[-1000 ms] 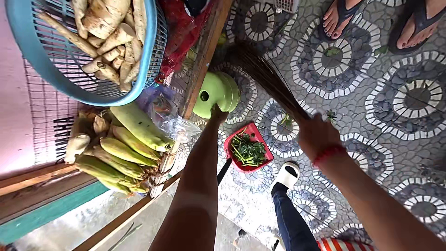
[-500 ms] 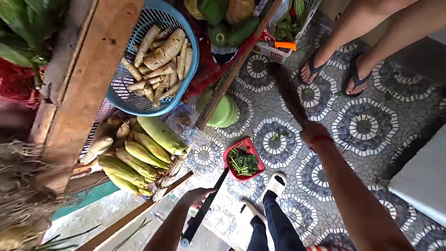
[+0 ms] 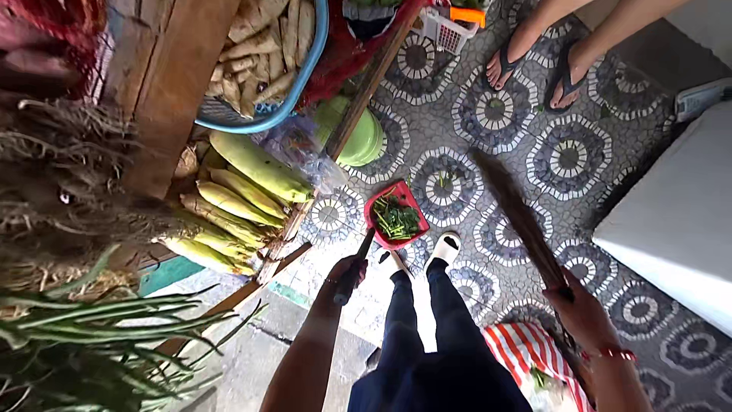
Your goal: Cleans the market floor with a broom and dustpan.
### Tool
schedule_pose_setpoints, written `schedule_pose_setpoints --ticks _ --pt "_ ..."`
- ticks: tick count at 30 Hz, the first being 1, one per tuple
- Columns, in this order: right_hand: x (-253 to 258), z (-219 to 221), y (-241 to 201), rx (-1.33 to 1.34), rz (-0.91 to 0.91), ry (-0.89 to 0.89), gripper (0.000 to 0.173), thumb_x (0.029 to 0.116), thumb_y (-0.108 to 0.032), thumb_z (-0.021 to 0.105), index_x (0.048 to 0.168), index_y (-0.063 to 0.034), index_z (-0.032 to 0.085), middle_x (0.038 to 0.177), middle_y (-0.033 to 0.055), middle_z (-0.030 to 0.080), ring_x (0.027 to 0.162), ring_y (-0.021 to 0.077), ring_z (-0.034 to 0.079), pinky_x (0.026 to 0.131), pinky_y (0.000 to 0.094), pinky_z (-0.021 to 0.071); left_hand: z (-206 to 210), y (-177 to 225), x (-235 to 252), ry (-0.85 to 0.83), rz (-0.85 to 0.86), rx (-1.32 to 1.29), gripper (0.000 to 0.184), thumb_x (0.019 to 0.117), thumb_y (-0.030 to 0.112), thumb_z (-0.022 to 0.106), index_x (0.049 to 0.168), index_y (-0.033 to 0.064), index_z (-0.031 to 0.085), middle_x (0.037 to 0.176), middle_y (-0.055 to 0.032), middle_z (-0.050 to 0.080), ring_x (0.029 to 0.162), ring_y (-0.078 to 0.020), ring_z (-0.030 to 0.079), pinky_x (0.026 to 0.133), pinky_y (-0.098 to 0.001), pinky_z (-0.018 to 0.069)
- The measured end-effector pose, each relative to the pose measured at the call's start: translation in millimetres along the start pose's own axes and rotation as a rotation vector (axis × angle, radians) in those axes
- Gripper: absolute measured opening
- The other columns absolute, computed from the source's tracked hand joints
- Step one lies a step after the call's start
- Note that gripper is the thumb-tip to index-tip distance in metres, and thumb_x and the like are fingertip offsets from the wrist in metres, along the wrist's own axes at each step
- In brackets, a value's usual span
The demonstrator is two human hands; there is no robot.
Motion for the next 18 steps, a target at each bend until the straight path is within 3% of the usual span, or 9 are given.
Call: schedule_pose_setpoints --ticks 2,4,5,9,11,13,16,18 --pt "26.0 19.5 16.0 0.252 0.153 0.076 0.064 0.1030 -0.017 0.062 0.160 -0.0097 0.034 0.134 0.0306 0.059 0.111 0.0418 0.063 0.093 0.0602 0.0498 -6.7 2.7 -0.6 -0.019 -0.004 -0.028 0.038 0.1119 0.028 0.023 0.097 0.0051 0.050 0.062 -0.0020 0.053 0.042 -0.0059 0.051 0.037 -0.0169 0.0419" --pt "57.6 54.4 23.7 0.561 0.289 0.132 0.058 0.1044 -0.025 0.060 0.157 -0.0144 0.038 0.124 0.0226 0.059 0.087 0.0297 0.062 0.073 0.0486 0.0545 -11.9 5.3 -2.4 -0.021 -0.010 -0.060 0.038 0.1118 0.028 0.024 0.096 0.0051 0.049 0.061 -0.0021 0.052 0.042 -0.0058 0.051 0.036 -0.0168 0.0422" --pt "68.5 72.9 21.6 0.634 0.311 0.113 0.055 0.1044 -0.027 0.059 0.154 -0.0140 0.040 0.120 0.0216 0.059 0.084 0.0290 0.061 0.071 0.0482 0.0537 -13.4 7.2 -3.1 -0.020 -0.006 -0.077 0.037 0.1117 0.028 0.025 0.097 0.0051 0.049 0.061 -0.0021 0.052 0.042 -0.0057 0.051 0.037 -0.0165 0.0426" --pt "41.0 162.8 -8.6 0.440 0.203 -0.132 0.055 0.1014 -0.019 0.062 0.151 -0.0055 0.045 0.119 0.0280 0.063 0.091 0.0377 0.066 0.078 0.0563 0.0553 -22.7 16.6 3.8 -0.033 0.036 -0.047 0.037 0.1113 0.028 0.026 0.095 0.0052 0.050 0.060 -0.0022 0.052 0.043 -0.0073 0.052 0.038 -0.0180 0.0430" --pt "6.7 204.8 -27.2 0.320 0.133 -0.257 0.059 0.0991 -0.018 0.065 0.153 -0.0074 0.044 0.120 0.0280 0.064 0.094 0.0391 0.067 0.081 0.0575 0.0551 -25.2 22.5 11.8 -0.059 0.051 -0.023 0.037 0.1108 0.029 0.026 0.095 0.0053 0.051 0.060 -0.0022 0.052 0.043 -0.0077 0.052 0.038 -0.0183 0.0430" --pt "-22.7 243.4 -34.5 0.246 0.085 -0.348 0.071 0.0968 -0.016 0.067 0.160 -0.0132 0.035 0.124 0.0279 0.064 0.097 0.0401 0.068 0.083 0.0586 0.0555 -26.8 27.3 16.6 -0.090 0.065 -0.014 0.035 0.1101 0.029 0.027 0.096 0.0067 0.051 0.062 -0.0021 0.053 0.045 -0.0074 0.052 0.039 -0.0182 0.0431" --pt "-67.7 268.3 -45.3 0.067 0.055 -0.456 0.075 0.0972 -0.019 0.065 0.163 -0.0154 0.029 0.134 0.0243 0.063 0.120 0.0394 0.063 0.102 0.0580 0.0486 -21.2 34.1 11.1 -0.089 0.091 0.004 0.033 0.1094 0.027 0.029 0.092 0.0082 0.050 0.061 -0.0012 0.051 0.044 -0.0068 0.050 0.040 -0.0178 0.0413" --pt "-98.9 266.8 -49.5 -0.012 0.054 -0.514 0.076 0.0985 -0.020 0.063 0.164 -0.0165 0.026 0.134 0.0219 0.064 0.123 0.0376 0.062 0.105 0.0565 0.0470 -19.8 36.1 8.1 -0.103 0.097 -0.020 0.033 0.1095 0.026 0.028 0.090 0.0087 0.049 0.059 -0.0007 0.050 0.043 -0.0061 0.050 0.039 -0.0169 0.0404"
Point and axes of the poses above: each hand's wrist, its own x-axis towards the middle knuckle, its own z-axis out of the palm, y = z × x, the point moved 3 cm from there along x, towards the middle knuckle
